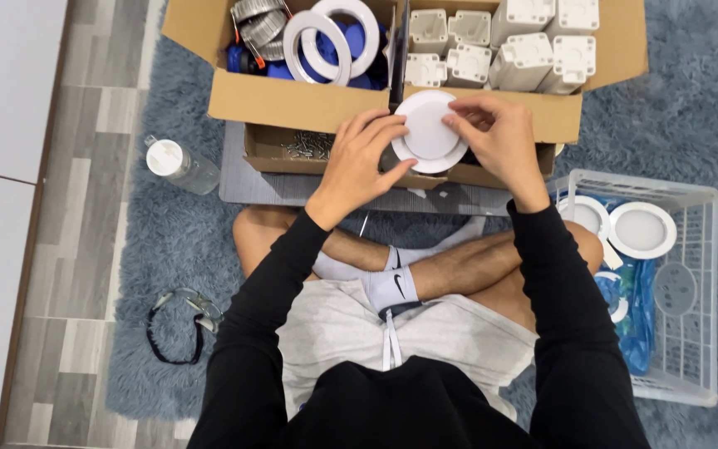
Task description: Assembling recessed light fixtures by joining rings, diffusers, and light bodies.
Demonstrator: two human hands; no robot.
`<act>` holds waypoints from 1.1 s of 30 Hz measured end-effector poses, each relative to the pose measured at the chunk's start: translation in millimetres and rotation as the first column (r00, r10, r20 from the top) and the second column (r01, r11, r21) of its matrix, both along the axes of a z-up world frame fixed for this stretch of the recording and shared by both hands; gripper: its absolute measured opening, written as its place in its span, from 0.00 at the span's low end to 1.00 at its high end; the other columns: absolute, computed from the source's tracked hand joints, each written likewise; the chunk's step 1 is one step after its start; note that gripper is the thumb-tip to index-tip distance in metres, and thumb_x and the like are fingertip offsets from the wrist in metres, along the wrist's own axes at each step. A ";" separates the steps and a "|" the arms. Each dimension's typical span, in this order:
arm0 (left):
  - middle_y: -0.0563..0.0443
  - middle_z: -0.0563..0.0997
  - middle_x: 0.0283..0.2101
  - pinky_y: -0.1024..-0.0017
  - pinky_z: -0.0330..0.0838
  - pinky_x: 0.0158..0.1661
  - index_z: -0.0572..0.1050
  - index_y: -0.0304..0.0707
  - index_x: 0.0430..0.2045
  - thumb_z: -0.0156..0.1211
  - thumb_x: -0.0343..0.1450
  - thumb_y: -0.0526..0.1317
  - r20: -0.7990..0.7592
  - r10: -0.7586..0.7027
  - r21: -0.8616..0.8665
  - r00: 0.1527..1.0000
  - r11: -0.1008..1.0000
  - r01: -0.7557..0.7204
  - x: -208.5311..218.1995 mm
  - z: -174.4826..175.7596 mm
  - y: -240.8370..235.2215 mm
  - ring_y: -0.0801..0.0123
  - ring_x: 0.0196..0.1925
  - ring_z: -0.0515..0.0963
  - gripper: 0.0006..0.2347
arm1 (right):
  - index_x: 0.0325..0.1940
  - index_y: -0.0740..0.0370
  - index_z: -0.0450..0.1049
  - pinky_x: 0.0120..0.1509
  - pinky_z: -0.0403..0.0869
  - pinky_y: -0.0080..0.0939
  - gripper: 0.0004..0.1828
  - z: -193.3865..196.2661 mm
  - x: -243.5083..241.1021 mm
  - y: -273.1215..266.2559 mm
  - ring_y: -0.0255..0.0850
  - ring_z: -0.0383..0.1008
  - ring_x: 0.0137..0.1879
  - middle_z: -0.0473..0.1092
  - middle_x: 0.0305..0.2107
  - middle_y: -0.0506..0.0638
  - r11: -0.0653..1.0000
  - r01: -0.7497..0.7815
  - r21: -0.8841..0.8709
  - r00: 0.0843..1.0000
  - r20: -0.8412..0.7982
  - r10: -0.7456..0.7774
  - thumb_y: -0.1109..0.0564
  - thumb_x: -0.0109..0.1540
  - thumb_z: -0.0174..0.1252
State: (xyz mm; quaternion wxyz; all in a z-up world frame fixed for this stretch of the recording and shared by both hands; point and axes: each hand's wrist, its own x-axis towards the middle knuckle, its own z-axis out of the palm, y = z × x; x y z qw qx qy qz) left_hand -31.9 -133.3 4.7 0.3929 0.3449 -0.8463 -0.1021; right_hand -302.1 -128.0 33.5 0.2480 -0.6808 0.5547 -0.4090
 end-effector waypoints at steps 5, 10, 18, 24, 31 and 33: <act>0.52 0.82 0.61 0.56 0.66 0.64 0.81 0.45 0.51 0.78 0.71 0.46 0.000 0.024 -0.049 1.000 0.999 -0.024 -5.7 -2.0 -1.7 0.56 0.69 0.75 0.17 | 0.52 0.58 0.87 0.37 0.76 0.37 0.11 0.0 3.9 -5.0 0.38 0.73 0.32 0.72 0.33 0.51 0.995 -0.024 -0.095 0.992 -0.125 0.012 0.60 0.66 0.78; 0.52 0.82 0.60 0.55 0.65 0.64 0.81 0.46 0.50 0.77 0.71 0.47 0.009 0.042 -0.071 0.999 0.997 -0.041 -10.5 -2.7 -1.0 0.57 0.69 0.75 0.16 | 0.54 0.58 0.87 0.41 0.77 0.43 0.11 -5.0 4.9 -3.6 0.44 0.77 0.38 0.73 0.41 0.52 0.974 -0.066 -0.218 0.972 -0.233 0.013 0.61 0.67 0.77; 0.51 0.82 0.59 0.54 0.66 0.63 0.82 0.45 0.48 0.76 0.72 0.47 0.007 0.070 -0.138 0.997 0.988 -0.069 -18.5 -2.1 -3.1 0.55 0.68 0.75 0.15 | 0.50 0.56 0.86 0.53 0.79 0.48 0.03 -5.9 8.5 1.6 0.49 0.78 0.47 0.74 0.46 0.51 0.899 -0.131 -0.419 0.922 -0.385 -0.045 0.59 0.72 0.72; 0.51 0.81 0.60 0.56 0.68 0.61 0.82 0.46 0.49 0.76 0.72 0.49 -0.005 0.064 -0.165 0.998 0.984 -0.064 -10.6 3.2 -8.9 0.55 0.67 0.76 0.16 | 0.58 0.59 0.84 0.55 0.77 0.52 0.12 -1.8 10.2 32.1 0.56 0.78 0.52 0.75 0.50 0.56 0.858 -0.127 -0.498 0.950 -0.309 -0.039 0.58 0.71 0.71; 0.49 0.83 0.55 0.58 0.73 0.58 0.82 0.42 0.47 0.77 0.71 0.43 -0.074 0.138 -0.245 0.988 0.957 -0.153 50.0 54.4 -40.2 0.55 0.59 0.81 0.13 | 0.55 0.68 0.83 0.61 0.78 0.50 0.12 -10.6 -7.1 99.9 0.55 0.78 0.56 0.76 0.52 0.59 0.863 0.018 -0.505 0.984 -0.142 -0.104 0.67 0.67 0.72; 0.47 0.83 0.55 0.58 0.72 0.59 0.80 0.36 0.45 0.75 0.72 0.41 -0.069 0.180 -0.221 0.981 0.956 -0.191 75.6 66.4 -62.1 0.54 0.58 0.81 0.12 | 0.53 0.73 0.81 0.63 0.78 0.49 0.13 -15.4 -16.5 115.5 0.54 0.77 0.56 0.76 0.53 0.62 0.877 0.085 -0.472 0.981 -0.115 -0.157 0.72 0.64 0.71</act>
